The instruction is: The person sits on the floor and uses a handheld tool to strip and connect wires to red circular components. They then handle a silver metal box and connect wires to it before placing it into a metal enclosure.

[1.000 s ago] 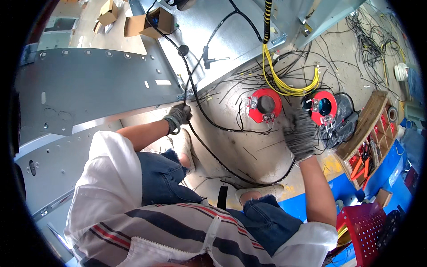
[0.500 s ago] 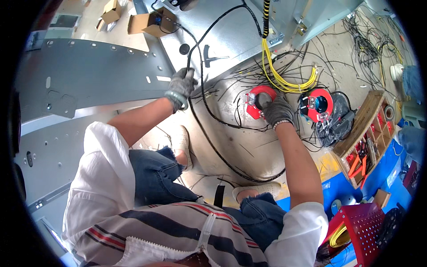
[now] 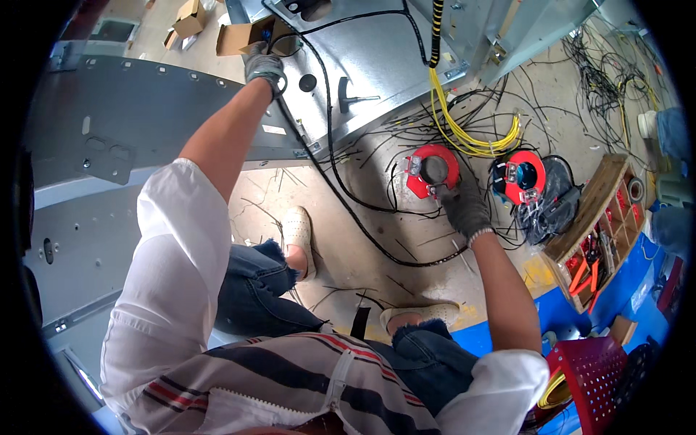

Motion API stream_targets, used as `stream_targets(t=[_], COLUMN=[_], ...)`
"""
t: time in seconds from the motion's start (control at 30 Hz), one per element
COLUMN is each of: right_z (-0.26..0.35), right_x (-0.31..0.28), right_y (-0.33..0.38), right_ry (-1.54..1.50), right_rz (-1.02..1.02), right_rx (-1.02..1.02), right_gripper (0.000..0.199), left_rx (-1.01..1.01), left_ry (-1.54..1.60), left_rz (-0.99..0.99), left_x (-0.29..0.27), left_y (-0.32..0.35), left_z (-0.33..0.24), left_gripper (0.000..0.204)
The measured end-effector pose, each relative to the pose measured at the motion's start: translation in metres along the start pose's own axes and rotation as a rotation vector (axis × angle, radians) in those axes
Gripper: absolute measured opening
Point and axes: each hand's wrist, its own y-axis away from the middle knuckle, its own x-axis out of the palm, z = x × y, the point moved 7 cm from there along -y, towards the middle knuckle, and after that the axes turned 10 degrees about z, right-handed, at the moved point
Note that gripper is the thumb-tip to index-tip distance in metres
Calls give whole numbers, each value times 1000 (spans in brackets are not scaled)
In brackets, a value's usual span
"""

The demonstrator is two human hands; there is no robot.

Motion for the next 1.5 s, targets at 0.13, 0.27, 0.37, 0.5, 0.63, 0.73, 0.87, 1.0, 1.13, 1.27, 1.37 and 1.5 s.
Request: stream_targets(t=[0.13, 0.27, 0.37, 0.5, 0.63, 0.73, 0.87, 1.0, 1.13, 1.27, 1.37, 1.5], right_z=[-9, -31, -79, -56, -67, -67, -60, -38, -43, -36, -33, 18], right_x=[-35, -93, -97, -81, -82, -89, -98, -118, -144, -164, -177, -173], right_y=[31, 51, 57, 42, 13, 11, 22, 53, 95, 133, 162, 178], right_ry=[298, 436, 663, 869, 881, 869, 779, 615, 242, -199, -259, -354], right_rz=[-162, -538, -392, -396, -171, -191, -241, -323, -476, -365, -434, -329], right_rx=[-212, -171, 85, 58, 324, 311, 197, 83, -30, -2, -148, -178], right_gripper=[36, 43, 50, 63, 64, 59, 55, 49, 46, 44, 48, 54], left_rx=[-83, -75, 97, 898, 1145, 934, 978, 1038, 1190, 1178, 1282, 955], left_ry=[-481, -333, -642, -646, -905, -1181, -1242, -1046, -1107, -1260, -1392, -1072], left_rz=[267, 517, 431, 430, 887, 1258, 1259, 1367, 1492, 1608, 1689, 1679], left_x=[20, 70, 95, 96, 125, 153, 164, 141, 137, 135, 123, 143], left_y=[-40, -27, 56, 150, 247, 288, 304, 323, 343, 340, 319, 279], left_z=[65, 122, 30, -36, -9, 31, 61, 56, 97, 89, 83, 78], left_gripper=[38, 47, 56, 55, 44, 46, 43, 44, 41, 24, 18, 27])
